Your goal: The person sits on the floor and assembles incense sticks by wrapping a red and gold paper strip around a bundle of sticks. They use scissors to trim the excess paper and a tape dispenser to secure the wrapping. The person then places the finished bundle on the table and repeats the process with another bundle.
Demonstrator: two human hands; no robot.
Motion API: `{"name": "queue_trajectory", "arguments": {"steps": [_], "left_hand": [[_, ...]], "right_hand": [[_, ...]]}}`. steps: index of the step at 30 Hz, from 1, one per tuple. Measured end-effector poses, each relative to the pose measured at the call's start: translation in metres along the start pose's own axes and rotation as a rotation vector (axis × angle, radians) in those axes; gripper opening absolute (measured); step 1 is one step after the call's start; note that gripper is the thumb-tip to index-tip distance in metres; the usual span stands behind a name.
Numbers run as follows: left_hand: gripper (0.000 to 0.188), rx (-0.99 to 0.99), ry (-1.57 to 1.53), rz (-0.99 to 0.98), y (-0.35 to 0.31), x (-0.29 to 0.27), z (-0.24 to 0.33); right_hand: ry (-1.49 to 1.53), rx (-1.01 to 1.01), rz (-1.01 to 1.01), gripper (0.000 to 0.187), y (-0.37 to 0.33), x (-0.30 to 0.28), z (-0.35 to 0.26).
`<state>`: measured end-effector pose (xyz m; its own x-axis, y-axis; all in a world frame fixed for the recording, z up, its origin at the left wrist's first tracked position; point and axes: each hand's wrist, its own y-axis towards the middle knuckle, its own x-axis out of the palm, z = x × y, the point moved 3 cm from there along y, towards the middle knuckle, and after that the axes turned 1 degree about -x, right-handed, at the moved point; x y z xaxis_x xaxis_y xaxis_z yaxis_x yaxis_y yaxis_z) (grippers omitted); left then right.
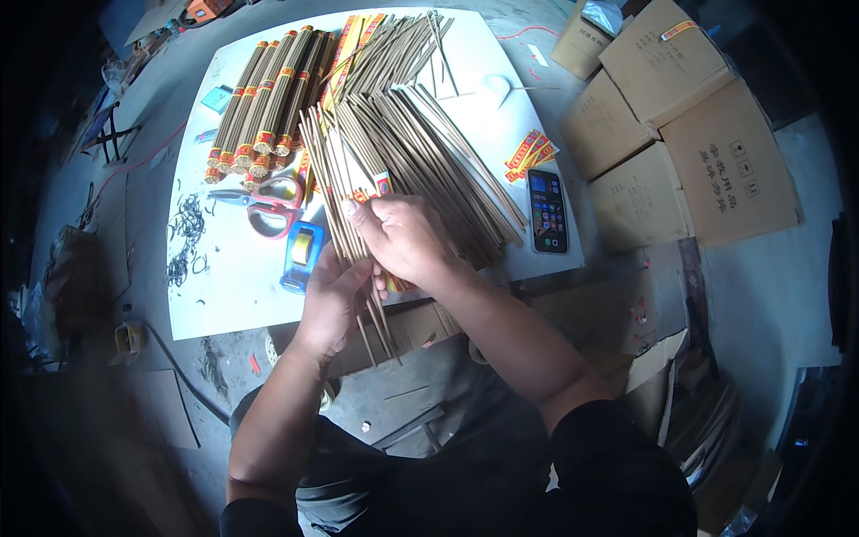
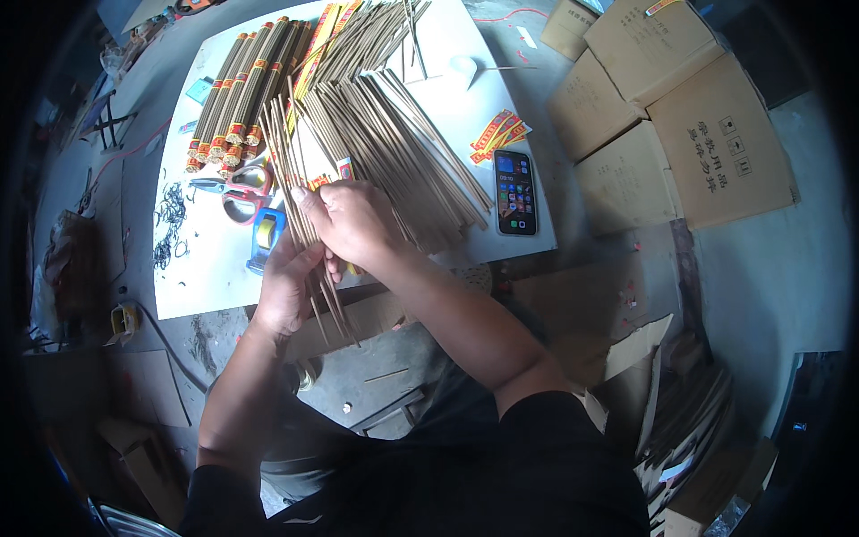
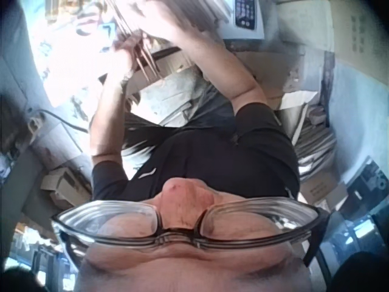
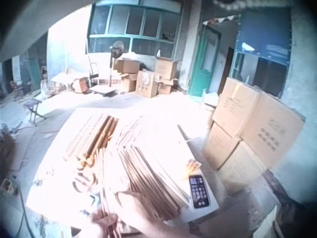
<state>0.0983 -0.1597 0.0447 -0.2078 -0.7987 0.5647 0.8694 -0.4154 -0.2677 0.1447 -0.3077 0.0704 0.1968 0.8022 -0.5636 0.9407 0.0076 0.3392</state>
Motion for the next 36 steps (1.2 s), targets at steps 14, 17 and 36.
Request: {"name": "queue_trajectory", "arguments": {"steps": [14, 17, 36], "left_hand": [[0.028, -0.028, -0.043, 0.147, -0.004, -0.002, 0.017], [0.027, -0.032, -0.081, 0.117, -0.003, -0.005, 0.015], [0.021, -0.092, -0.179, 0.130, 0.009, 0.002, 0.013]], "right_hand": [[-0.728, 0.549, -0.182, 0.028, 0.016, -0.121, 0.097], [-0.658, 0.476, -0.190, 0.025, 0.013, -0.119, 0.111], [0.067, 0.572, -0.043, 0.026, 0.017, -0.139, 0.099]]}}
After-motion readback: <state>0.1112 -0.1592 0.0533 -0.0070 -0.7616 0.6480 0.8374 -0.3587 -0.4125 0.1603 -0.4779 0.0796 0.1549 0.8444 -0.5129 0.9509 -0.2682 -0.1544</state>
